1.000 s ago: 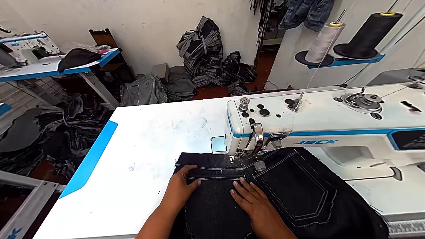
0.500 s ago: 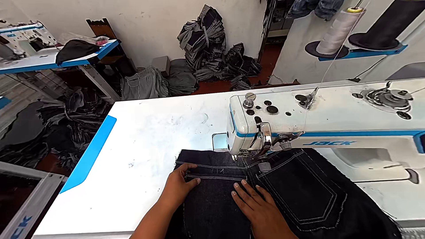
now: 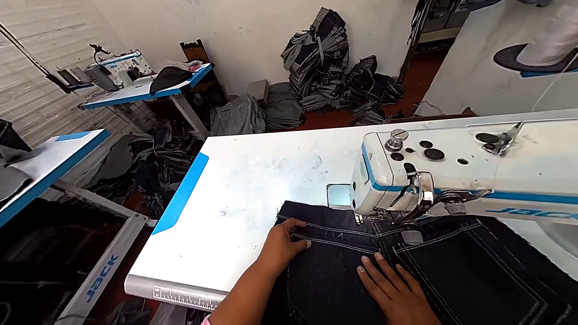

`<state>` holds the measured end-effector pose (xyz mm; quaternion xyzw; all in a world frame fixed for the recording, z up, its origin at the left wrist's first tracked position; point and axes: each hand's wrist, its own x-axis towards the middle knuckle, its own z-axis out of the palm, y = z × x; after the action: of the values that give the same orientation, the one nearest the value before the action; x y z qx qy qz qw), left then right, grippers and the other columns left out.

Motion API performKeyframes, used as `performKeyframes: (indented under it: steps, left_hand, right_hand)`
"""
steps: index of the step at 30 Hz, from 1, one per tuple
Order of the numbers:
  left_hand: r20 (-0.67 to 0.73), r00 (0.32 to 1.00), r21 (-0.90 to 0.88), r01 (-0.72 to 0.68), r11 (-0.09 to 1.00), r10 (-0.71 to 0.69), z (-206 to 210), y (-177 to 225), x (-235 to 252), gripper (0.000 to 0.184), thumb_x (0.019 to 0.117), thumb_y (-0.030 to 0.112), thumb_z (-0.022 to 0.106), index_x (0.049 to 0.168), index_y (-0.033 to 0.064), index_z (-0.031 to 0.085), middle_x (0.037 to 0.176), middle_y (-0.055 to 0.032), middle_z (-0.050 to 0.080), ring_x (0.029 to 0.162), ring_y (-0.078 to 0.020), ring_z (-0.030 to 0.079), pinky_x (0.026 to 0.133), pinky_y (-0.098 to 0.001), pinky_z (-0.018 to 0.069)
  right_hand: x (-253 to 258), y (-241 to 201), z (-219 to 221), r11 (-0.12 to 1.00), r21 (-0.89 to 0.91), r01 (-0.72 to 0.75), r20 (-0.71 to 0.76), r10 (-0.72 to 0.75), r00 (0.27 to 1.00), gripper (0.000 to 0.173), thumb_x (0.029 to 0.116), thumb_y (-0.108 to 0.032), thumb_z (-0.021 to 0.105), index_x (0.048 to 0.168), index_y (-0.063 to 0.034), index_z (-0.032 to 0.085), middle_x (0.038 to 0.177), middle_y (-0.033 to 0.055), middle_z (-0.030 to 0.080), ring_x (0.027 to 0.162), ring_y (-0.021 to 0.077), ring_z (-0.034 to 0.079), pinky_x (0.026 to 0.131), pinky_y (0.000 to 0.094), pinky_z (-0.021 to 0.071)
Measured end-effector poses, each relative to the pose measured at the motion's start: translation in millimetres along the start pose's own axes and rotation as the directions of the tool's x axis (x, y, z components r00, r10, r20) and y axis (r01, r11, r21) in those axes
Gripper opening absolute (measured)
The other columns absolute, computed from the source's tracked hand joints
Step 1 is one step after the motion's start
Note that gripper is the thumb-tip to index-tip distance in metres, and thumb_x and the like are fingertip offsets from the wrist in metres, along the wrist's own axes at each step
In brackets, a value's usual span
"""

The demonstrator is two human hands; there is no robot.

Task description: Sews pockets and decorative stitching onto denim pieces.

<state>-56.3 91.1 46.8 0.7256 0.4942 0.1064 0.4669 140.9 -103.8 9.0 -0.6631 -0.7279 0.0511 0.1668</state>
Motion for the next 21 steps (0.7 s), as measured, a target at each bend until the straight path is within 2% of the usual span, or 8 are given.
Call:
performKeyframes:
  steps: [3,9,11,15,21]
  left_hand:
    - [-0.009,1.000,-0.005,0.003,1.000,-0.003,3,-2,-1,0.045,0.0876,0.014,0.080,0.128,0.0028,0.064,0.122,-0.0144,0.069,0.111,-0.0187,0.067,0.100,-0.0352,0.0521]
    - [-0.052,0.996,0.028,-0.072,0.997,0.073,6,-8,3,0.044,0.0850,0.015,0.081,0.125,0.0037,0.066,0.117,-0.0128,0.071,0.107,-0.0190,0.068,0.096,-0.0367,0.0536]
    - [-0.077,0.993,0.032,-0.089,0.996,0.091,7,-10,4,0.043,0.0838,0.014,0.082,0.123,0.0037,0.068,0.113,-0.0122,0.072,0.103,-0.0183,0.069,0.094,-0.0365,0.0547]
    - [-0.118,0.987,0.043,-0.103,0.994,0.107,9,-14,4,0.039,0.0827,0.013,0.084,0.118,0.0043,0.069,0.108,-0.0109,0.074,0.098,-0.0176,0.071,0.090,-0.0376,0.0562]
    - [-0.112,0.987,0.066,-0.111,0.992,0.118,7,-13,6,0.038,0.0835,0.013,0.083,0.118,0.0044,0.069,0.111,-0.0115,0.073,0.101,-0.0188,0.069,0.092,-0.0386,0.0549]
  right_hand:
    - [-2,0,0,0.999,-0.022,0.023,0.000,-0.023,1.000,0.062,0.0746,0.018,0.062,0.134,0.0021,0.065,0.146,0.0201,0.059,0.137,0.0471,0.052,0.104,0.0689,0.0403]
    - [-1,1,1,1.000,0.028,0.008,-0.023,-0.007,1.000,0.052,0.0829,0.013,0.059,0.134,0.0019,0.064,0.146,0.0169,0.059,0.139,0.0416,0.051,0.106,0.0676,0.0391]
    - [-1,1,3,1.000,-0.014,0.002,-0.054,-0.003,0.999,0.054,0.0801,0.012,0.062,0.132,-0.0003,0.066,0.146,0.0129,0.060,0.139,0.0367,0.053,0.105,0.0644,0.0413]
    - [-1,2,11,0.993,-0.118,0.022,-0.129,-0.037,0.991,0.066,0.0652,0.008,0.071,0.130,-0.0021,0.067,0.144,0.0098,0.062,0.138,0.0327,0.055,0.102,0.0606,0.0458]
    - [4,-2,4,0.996,-0.092,-0.005,-0.072,-0.001,0.997,0.064,0.0694,0.010,0.071,0.132,-0.0022,0.066,0.145,0.0110,0.062,0.139,0.0354,0.054,0.103,0.0615,0.0455]
